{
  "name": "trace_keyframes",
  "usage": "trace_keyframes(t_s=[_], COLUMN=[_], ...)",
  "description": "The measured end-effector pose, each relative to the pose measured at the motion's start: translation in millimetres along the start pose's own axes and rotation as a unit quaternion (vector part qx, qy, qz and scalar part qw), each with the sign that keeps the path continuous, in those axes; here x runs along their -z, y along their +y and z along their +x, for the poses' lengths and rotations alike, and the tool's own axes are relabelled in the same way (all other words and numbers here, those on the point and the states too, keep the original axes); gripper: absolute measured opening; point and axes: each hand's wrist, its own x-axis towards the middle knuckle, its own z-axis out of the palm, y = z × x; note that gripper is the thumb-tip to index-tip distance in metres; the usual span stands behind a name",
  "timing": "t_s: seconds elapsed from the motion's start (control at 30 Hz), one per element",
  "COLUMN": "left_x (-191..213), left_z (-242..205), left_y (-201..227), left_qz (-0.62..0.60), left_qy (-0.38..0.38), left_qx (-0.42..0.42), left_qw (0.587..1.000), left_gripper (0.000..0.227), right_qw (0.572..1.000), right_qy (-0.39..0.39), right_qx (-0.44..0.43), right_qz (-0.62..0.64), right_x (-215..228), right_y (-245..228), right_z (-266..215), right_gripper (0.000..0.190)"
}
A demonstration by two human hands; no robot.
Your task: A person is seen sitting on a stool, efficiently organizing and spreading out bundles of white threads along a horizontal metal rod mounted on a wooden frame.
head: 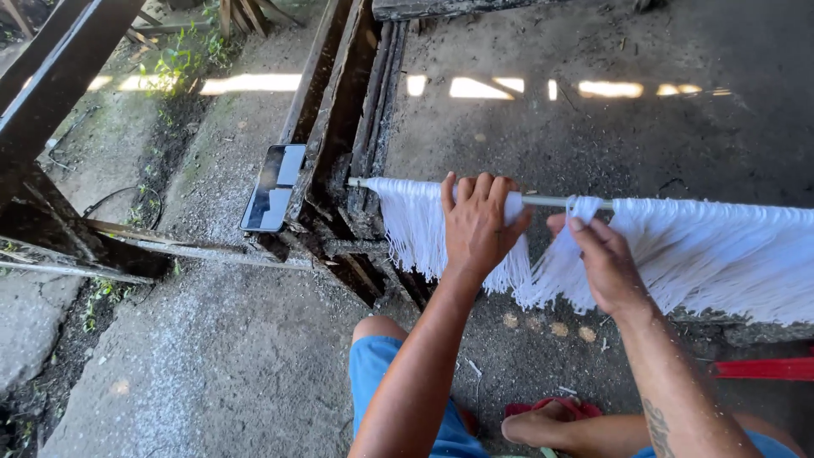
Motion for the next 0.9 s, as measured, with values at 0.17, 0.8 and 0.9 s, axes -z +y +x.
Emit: trace_keyframes(t_s=[0.17, 0.8, 0.9], left_x=[0, -26, -26], left_z=[-4, -125, -135], left_y=[0, 72, 68], left_qz=[0.084, -0.604, -0.606], left_qy=[-0.013, -0.200, -0.225], left_qx=[-0.019, 0.255, 0.300], left_qw=[0.996, 0.729, 0.701], left_gripper=[0.043, 0.017, 0.015], right_qw=[0.997, 0.970, 0.990], right_qy=[-0.045, -0.094, -0.031], right_qx=[-0.018, -0.215, -0.126], right_qz=[-0.058, -0.069, -0.052], right_x=[6, 37, 32], right_y=[29, 67, 34], right_z=[-30, -141, -121], right_gripper=[0.032, 0.032, 0.046])
